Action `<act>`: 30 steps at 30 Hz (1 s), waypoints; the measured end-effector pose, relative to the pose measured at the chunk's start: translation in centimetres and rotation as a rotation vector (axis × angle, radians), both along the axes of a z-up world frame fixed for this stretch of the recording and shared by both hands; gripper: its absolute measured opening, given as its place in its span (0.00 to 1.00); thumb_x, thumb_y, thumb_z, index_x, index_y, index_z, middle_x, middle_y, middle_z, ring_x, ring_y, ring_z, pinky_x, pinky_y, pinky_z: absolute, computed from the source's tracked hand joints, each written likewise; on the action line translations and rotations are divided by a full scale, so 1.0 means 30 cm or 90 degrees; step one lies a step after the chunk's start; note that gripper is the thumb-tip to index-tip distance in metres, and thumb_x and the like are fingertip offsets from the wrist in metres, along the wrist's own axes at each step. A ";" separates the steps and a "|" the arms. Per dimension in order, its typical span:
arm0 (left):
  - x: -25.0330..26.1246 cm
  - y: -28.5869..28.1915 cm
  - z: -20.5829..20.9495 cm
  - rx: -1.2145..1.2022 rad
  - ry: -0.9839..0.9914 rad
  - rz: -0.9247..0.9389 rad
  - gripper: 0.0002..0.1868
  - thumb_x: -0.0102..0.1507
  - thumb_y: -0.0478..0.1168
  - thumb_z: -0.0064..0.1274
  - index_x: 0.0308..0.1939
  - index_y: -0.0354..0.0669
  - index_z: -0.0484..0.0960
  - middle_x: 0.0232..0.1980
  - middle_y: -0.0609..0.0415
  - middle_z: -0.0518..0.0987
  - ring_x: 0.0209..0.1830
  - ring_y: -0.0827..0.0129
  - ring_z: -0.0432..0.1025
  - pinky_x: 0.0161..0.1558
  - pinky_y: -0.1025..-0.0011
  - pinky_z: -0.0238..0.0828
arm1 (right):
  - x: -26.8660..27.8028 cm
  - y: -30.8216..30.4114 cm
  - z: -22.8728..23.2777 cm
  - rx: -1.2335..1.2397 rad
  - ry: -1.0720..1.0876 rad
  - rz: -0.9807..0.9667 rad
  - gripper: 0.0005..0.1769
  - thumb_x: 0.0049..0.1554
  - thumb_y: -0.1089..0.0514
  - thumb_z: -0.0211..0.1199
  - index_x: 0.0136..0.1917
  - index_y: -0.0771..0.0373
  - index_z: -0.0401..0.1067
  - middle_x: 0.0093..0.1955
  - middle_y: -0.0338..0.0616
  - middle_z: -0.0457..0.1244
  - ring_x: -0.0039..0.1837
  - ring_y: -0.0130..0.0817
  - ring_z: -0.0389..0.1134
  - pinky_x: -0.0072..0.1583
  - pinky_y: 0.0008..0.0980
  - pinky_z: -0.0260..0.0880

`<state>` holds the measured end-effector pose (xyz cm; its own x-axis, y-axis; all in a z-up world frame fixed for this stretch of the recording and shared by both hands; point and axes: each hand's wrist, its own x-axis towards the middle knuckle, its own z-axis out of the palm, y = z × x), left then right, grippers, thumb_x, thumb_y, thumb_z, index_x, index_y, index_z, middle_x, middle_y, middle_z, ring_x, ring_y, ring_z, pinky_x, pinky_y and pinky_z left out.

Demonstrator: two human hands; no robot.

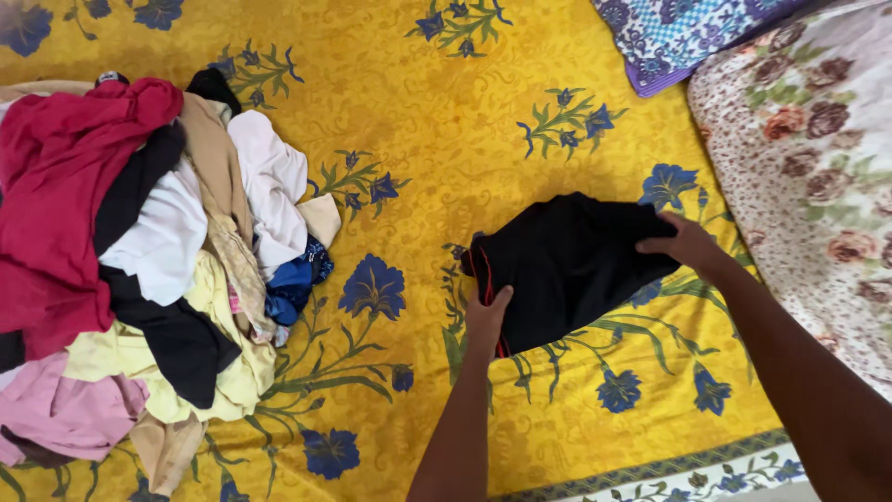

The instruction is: The person folds a pile of assorted clothes on a bed. They pick up each item one by one, unfold it, fold it neatly, and place it on the bed. The items include shorts, shirts, and pants in various colors.

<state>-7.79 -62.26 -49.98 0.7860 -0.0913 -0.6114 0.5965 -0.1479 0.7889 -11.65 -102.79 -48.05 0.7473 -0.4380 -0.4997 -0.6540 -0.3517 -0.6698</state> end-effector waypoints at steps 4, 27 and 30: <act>-0.091 0.036 -0.142 0.189 -0.212 -0.072 0.47 0.58 0.55 0.71 0.70 0.28 0.66 0.68 0.33 0.70 0.66 0.45 0.66 0.59 0.56 0.65 | -0.163 -0.057 -0.009 -0.072 0.044 0.035 0.56 0.42 0.49 0.78 0.80 0.55 0.59 0.67 0.57 0.64 0.67 0.47 0.66 0.64 0.43 0.65; 0.041 1.121 0.168 -0.109 -0.110 0.255 0.21 0.67 0.51 0.53 0.59 0.46 0.81 0.39 0.64 0.77 0.32 0.82 0.67 0.27 0.80 0.62 | 0.469 1.350 0.295 0.228 -0.172 0.290 0.28 0.53 0.51 0.69 0.66 0.58 0.73 0.49 0.39 0.72 0.47 0.30 0.70 0.46 0.31 0.68; 0.143 1.398 0.181 -0.199 -0.137 0.335 0.21 0.67 0.48 0.53 0.61 0.43 0.78 0.38 0.62 0.78 0.28 0.78 0.62 0.24 0.78 0.56 | 0.629 1.766 0.314 0.124 -0.147 0.372 0.26 0.54 0.49 0.69 0.64 0.57 0.76 0.51 0.43 0.71 0.49 0.32 0.70 0.48 0.34 0.72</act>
<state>-3.49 -20.30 -44.54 0.8762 0.1912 -0.4423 0.3506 0.3768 0.8574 7.23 -49.80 -38.63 0.9324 0.1543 -0.3269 -0.2241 -0.4629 -0.8576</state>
